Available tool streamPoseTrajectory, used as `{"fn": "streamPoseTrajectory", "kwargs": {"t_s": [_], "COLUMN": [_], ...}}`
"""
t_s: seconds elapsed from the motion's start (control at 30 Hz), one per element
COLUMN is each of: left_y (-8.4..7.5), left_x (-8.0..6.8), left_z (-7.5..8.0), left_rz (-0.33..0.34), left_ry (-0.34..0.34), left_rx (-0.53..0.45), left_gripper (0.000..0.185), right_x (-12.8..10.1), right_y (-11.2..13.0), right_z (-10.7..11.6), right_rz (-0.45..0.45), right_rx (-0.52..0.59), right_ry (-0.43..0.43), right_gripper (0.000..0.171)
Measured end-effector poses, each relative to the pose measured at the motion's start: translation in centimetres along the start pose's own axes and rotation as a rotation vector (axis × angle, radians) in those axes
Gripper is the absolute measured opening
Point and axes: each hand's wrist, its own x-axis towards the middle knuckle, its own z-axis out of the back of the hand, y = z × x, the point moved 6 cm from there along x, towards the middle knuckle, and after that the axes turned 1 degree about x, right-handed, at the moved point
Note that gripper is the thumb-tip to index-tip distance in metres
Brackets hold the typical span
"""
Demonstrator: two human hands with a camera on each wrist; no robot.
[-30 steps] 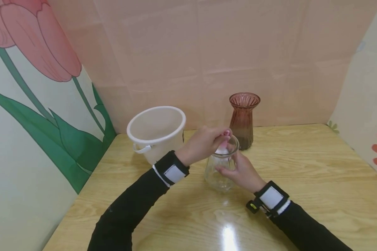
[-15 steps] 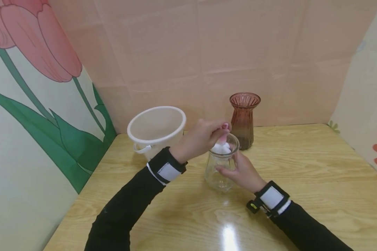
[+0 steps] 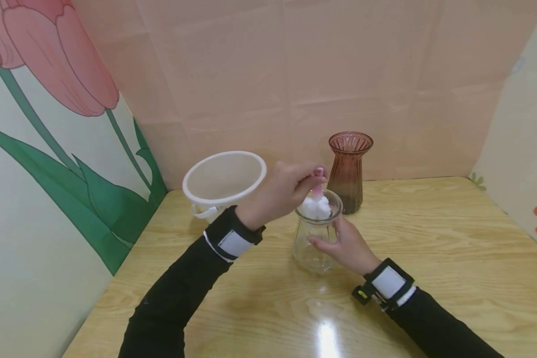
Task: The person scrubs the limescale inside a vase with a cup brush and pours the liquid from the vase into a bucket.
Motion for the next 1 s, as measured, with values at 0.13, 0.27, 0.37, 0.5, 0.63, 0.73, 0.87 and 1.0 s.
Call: {"fn": "streamPoseTrajectory", "kwargs": {"t_s": [0.13,0.27,0.37,0.5,0.63,0.73,0.87,1.0], "left_y": [0.0,0.3,0.7,1.3,1.8,2.2,2.7,3.3], "left_x": [0.0,-0.1,-0.3,-0.6,-0.7,-0.9,-1.2,-1.4], "left_z": [-0.3,-0.8,-1.2,-1.9,-2.4,-3.0,-4.0,-4.7], "left_rz": [-0.016,0.002,0.020,0.032,0.055,0.073,0.076,0.089], "left_ry": [-0.002,0.004,0.006,-0.003,0.008,0.038,0.072,0.092], "left_rx": [-0.003,0.017,0.029,0.030,0.035,0.036,0.033,0.013], "left_gripper": [0.008,0.008,0.008,0.008,0.009,0.008,0.005,0.005], "right_x": [0.0,0.0,0.0,-0.1,-0.1,0.0,0.1,0.1], "right_y": [0.0,-0.1,-0.2,1.1,1.3,0.1,0.1,0.1], "right_z": [0.0,0.1,0.0,0.2,0.2,0.1,0.1,0.1], "right_rz": [0.007,-0.002,-0.006,0.006,0.011,0.021,0.039,0.046], "right_rx": [-0.005,0.004,0.013,0.015,0.008,0.009,0.017,0.010], "right_ry": [0.000,-0.001,-0.002,-0.004,-0.007,-0.009,-0.015,-0.025], "right_gripper": [0.082,0.083,0.083,0.080,0.080,0.078,0.074,0.072]}}
